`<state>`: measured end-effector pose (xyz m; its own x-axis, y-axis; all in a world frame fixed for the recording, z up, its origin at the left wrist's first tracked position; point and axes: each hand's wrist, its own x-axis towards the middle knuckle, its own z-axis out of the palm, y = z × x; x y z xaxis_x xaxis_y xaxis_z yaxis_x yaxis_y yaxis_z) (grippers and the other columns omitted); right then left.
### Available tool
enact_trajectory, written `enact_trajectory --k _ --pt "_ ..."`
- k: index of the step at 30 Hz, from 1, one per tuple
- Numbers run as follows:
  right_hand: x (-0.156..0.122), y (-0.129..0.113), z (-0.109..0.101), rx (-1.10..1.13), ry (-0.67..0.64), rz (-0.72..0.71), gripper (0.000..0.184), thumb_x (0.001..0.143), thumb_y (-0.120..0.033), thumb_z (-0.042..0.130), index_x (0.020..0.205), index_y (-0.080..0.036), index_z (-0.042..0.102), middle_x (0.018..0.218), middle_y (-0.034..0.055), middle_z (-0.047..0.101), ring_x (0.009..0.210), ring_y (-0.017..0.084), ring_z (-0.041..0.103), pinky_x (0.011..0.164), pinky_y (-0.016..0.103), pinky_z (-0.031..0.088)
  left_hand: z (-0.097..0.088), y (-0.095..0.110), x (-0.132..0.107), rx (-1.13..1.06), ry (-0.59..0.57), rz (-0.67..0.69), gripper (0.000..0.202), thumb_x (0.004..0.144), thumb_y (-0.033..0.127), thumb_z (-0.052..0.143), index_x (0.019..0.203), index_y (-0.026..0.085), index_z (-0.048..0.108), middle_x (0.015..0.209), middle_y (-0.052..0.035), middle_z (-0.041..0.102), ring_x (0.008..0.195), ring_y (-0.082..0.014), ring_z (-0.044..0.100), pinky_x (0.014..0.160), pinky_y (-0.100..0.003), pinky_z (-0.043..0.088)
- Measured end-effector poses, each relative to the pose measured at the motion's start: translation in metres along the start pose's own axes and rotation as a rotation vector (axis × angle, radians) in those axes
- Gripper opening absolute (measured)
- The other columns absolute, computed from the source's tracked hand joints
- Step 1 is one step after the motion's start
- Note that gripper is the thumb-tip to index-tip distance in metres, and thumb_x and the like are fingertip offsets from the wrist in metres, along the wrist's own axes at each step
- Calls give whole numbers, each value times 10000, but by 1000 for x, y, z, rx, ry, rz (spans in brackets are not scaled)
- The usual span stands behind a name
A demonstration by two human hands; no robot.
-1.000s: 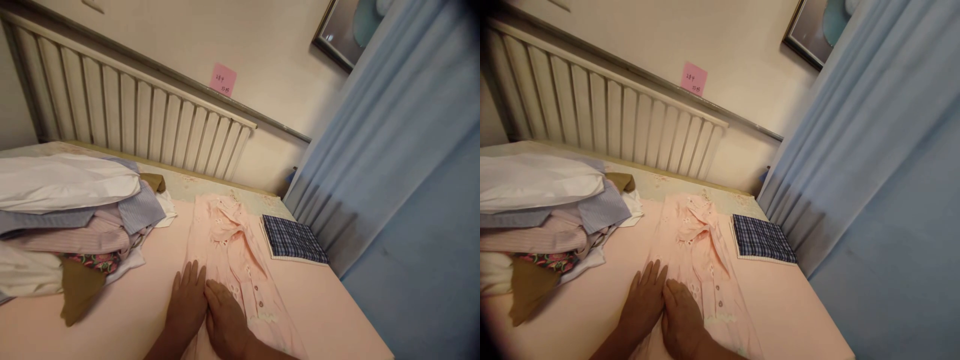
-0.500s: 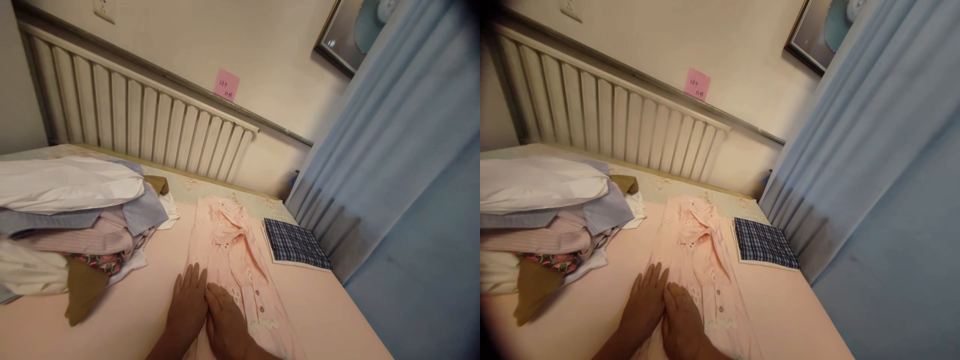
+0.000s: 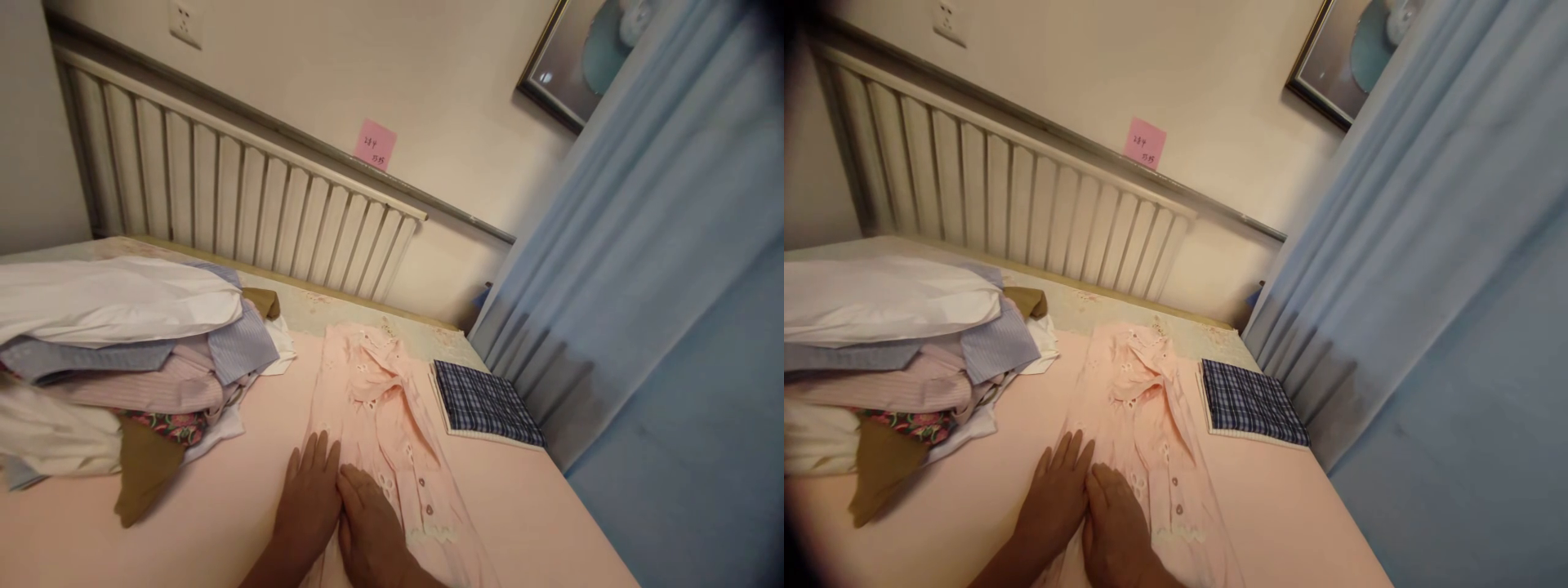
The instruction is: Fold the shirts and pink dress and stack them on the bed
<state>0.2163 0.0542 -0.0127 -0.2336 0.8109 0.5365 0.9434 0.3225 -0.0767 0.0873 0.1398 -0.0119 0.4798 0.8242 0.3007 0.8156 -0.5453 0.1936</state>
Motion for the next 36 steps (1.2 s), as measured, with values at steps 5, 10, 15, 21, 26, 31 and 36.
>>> enact_trajectory --k 5,10,15,21,26,31,36 --pt "3 -2 -4 -18 -18 -13 598 843 -116 478 1427 -169 361 1380 108 499 1263 229 481 1030 419 462 -3 0 0 -12 -4 -7 481 899 174 321 1346 186 499 1463 -128 402 1380 -297 302 1112 -492 204" --pt "3 -2 -5 -18 10 -28 607 845 -111 475 1435 -174 344 1377 106 504 1263 222 483 1025 417 468 -3 0 -1 -11 18 0 466 902 183 337 1333 190 516 1455 -127 414 1378 -293 308 1116 -491 205" --pt "2 -1 -1 -26 -10 -13 617 841 -108 469 1440 -178 338 1384 115 495 1263 241 484 1016 442 473 -1 0 -1 7 47 -3 466 896 165 343 1321 199 529 1440 -121 440 1364 -289 338 1105 -490 235" --pt "1 -1 -2 -18 -26 -11 625 840 -115 480 1444 -182 333 1387 108 492 1260 243 487 1017 441 475 -2 0 0 7 40 -1 460 903 169 338 1319 199 532 1440 -117 440 1364 -290 338 1108 -488 231" --pt "3 -2 -3 -27 -2 -27 633 845 -105 465 1452 -187 308 1372 106 508 1252 230 495 1014 431 480 -4 0 0 3 -7 0 478 899 171 332 1348 186 497 1462 -128 404 1379 -298 305 1113 -495 209" --pt "3 -1 -3 -28 16 -31 628 850 -112 470 1452 -188 308 1364 111 516 1240 239 508 998 437 493 -4 0 0 -6 -28 -8 477 906 188 327 1355 198 486 1472 -123 391 1386 -290 293 1115 -492 201" --pt "3 -2 -2 12 24 -8 620 843 -102 464 1439 -215 334 1356 97 527 1238 234 509 1001 437 488 -1 0 0 7 2 1 478 900 178 327 1345 191 500 1466 -120 398 1381 -289 303 1116 -489 199"
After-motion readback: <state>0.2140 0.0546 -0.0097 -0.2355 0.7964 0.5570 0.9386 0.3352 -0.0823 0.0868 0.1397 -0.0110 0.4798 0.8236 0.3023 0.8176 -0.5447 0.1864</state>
